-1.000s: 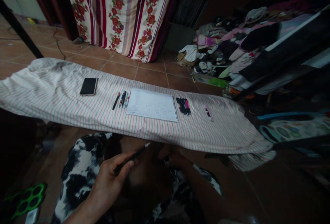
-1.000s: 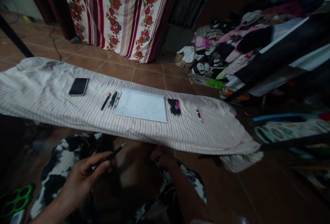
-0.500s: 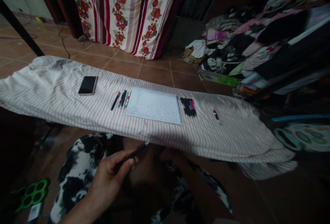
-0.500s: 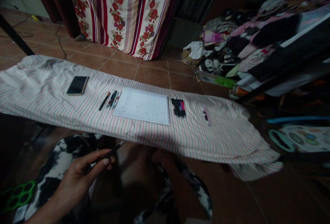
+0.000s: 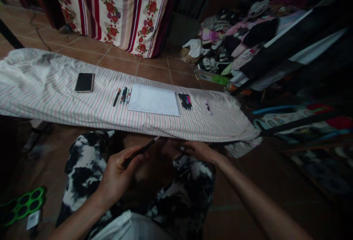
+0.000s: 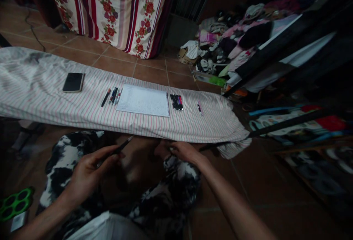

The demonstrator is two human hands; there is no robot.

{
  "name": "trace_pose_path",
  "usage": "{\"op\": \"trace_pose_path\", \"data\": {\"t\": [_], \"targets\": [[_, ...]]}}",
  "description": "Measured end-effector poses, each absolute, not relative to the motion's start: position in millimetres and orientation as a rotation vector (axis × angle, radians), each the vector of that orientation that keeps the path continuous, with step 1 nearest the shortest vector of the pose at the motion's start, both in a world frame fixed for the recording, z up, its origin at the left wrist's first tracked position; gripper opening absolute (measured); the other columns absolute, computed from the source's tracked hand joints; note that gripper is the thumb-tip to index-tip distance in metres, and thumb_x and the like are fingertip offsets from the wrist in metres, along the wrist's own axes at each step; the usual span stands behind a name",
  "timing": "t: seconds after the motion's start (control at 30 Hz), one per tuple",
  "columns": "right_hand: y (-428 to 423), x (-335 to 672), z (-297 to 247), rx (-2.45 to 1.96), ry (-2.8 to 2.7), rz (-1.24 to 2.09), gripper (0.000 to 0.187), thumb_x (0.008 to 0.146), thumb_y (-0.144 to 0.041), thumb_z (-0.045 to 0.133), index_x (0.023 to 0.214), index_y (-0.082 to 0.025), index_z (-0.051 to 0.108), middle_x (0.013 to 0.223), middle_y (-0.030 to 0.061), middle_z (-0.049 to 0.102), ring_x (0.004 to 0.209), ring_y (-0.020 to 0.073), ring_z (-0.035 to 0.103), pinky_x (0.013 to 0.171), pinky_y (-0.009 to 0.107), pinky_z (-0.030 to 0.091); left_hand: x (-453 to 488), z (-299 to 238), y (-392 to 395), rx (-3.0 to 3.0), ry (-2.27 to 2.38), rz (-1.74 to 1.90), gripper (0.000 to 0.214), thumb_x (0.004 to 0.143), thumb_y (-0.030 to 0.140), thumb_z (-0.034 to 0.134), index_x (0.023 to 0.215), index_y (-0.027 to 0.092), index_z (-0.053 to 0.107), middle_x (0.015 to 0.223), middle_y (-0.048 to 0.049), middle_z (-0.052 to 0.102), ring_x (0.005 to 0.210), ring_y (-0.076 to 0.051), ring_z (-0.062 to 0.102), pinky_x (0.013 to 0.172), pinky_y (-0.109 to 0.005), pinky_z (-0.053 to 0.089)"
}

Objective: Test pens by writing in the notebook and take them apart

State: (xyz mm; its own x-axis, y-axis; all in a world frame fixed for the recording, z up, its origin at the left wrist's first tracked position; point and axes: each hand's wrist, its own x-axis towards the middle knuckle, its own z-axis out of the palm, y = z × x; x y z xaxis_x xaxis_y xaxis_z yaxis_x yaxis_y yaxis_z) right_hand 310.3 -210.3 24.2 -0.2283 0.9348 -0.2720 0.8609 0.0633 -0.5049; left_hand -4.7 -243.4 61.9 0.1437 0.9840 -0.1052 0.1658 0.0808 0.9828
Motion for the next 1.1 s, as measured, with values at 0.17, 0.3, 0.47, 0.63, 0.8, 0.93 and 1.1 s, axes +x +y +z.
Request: {"op": "trace_pose_path", "data": {"t": [0.17, 0.3, 0.47, 0.63, 0.8, 0.93, 1.1], "targets": [[-233.3, 279.9, 47.8, -1.656, -1.816, 1.152, 0.033, 0.082, -0.034, 0.052, 0.11, -0.017, 0.056, 0.095, 0.0085, 0.067, 0.088, 0.0198, 0.062, 0.079, 0.034, 0.047, 0.6, 67.1, -251.4, 1.203, 1.127, 0.941, 0.027, 0.075, 0.033, 0.059, 0.094, 0.016, 0.068, 0.079, -0.0038, 0.071, 0.069, -0.015, 0.063, 0.063, -0.022, 0.049], [-246.3, 234.4, 70.3, -1.335, -1.558, 1.436, 0.04, 0.079, -0.038, 0.057, 0.113, -0.018, 0.051, 0.085, 0.0054, 0.066, 0.076, 0.0162, 0.062, 0.063, 0.028, 0.046, 4.9, 71.1, -256.3, 1.174, 1.05, 0.919, 0.028, 0.075, 0.033, 0.059, 0.095, 0.015, 0.067, 0.075, -0.0032, 0.069, 0.063, -0.013, 0.06, 0.06, -0.021, 0.046], [-248.4, 191.2, 93.1, -1.242, -1.262, 1.515, 0.046, 0.068, -0.038, 0.069, 0.108, -0.019, 0.055, 0.075, -0.0013, 0.057, 0.057, 0.0085, 0.053, 0.051, 0.021, 0.04, 8.8, 80.6, -264.2, 1.124, 1.024, 0.906, 0.027, 0.074, 0.031, 0.059, 0.093, 0.014, 0.067, 0.071, -0.0023, 0.067, 0.06, -0.011, 0.055, 0.057, -0.02, 0.043], [-251.1, 173.2, 99.9, -1.145, -1.161, 1.429, 0.036, 0.068, -0.034, 0.07, 0.1, -0.019, 0.064, 0.068, -0.0039, 0.052, 0.051, 0.0039, 0.043, 0.049, 0.019, 0.034, 6.1, 82.8, -269.9, 1.132, 1.0, 0.905, 0.027, 0.075, 0.033, 0.058, 0.091, 0.014, 0.068, 0.069, -0.0026, 0.066, 0.059, -0.011, 0.054, 0.056, -0.021, 0.041], [-260.4, 168.9, 108.4, -1.161, -1.171, 1.378, 0.028, 0.068, -0.036, 0.069, 0.09, -0.018, 0.069, 0.06, -0.0036, 0.052, 0.052, 0.0058, 0.041, 0.051, 0.02, 0.035, 2.5, 84.2, -274.1, 1.13, 0.972, 0.916, 0.029, 0.072, 0.035, 0.061, 0.09, 0.013, 0.068, 0.071, -0.0038, 0.066, 0.059, -0.011, 0.054, 0.056, -0.021, 0.041], [-259.5, 169.7, 111.5, -1.2, -1.178, 1.382, 0.029, 0.07, -0.038, 0.068, 0.091, -0.018, 0.069, 0.057, -0.0038, 0.051, 0.051, 0.0063, 0.042, 0.051, 0.021, 0.035, 4.7, 87.3, -274.4, 1.099, 0.947, 0.919, 0.029, 0.071, 0.036, 0.062, 0.086, 0.012, 0.068, 0.07, -0.0036, 0.066, 0.058, -0.011, 0.054, 0.056, -0.021, 0.041], [-252.5, 171.9, 107.2, -1.239, -1.133, 1.341, 0.032, 0.066, -0.041, 0.069, 0.087, -0.017, 0.07, 0.056, -0.003, 0.052, 0.051, 0.0069, 0.042, 0.049, 0.021, 0.033, 12.5, 85.7, -270.4, 1.084, 0.953, 0.929, 0.029, 0.071, 0.037, 0.062, 0.086, 0.012, 0.068, 0.07, -0.0032, 0.065, 0.058, -0.011, 0.054, 0.055, -0.021, 0.041]]}}
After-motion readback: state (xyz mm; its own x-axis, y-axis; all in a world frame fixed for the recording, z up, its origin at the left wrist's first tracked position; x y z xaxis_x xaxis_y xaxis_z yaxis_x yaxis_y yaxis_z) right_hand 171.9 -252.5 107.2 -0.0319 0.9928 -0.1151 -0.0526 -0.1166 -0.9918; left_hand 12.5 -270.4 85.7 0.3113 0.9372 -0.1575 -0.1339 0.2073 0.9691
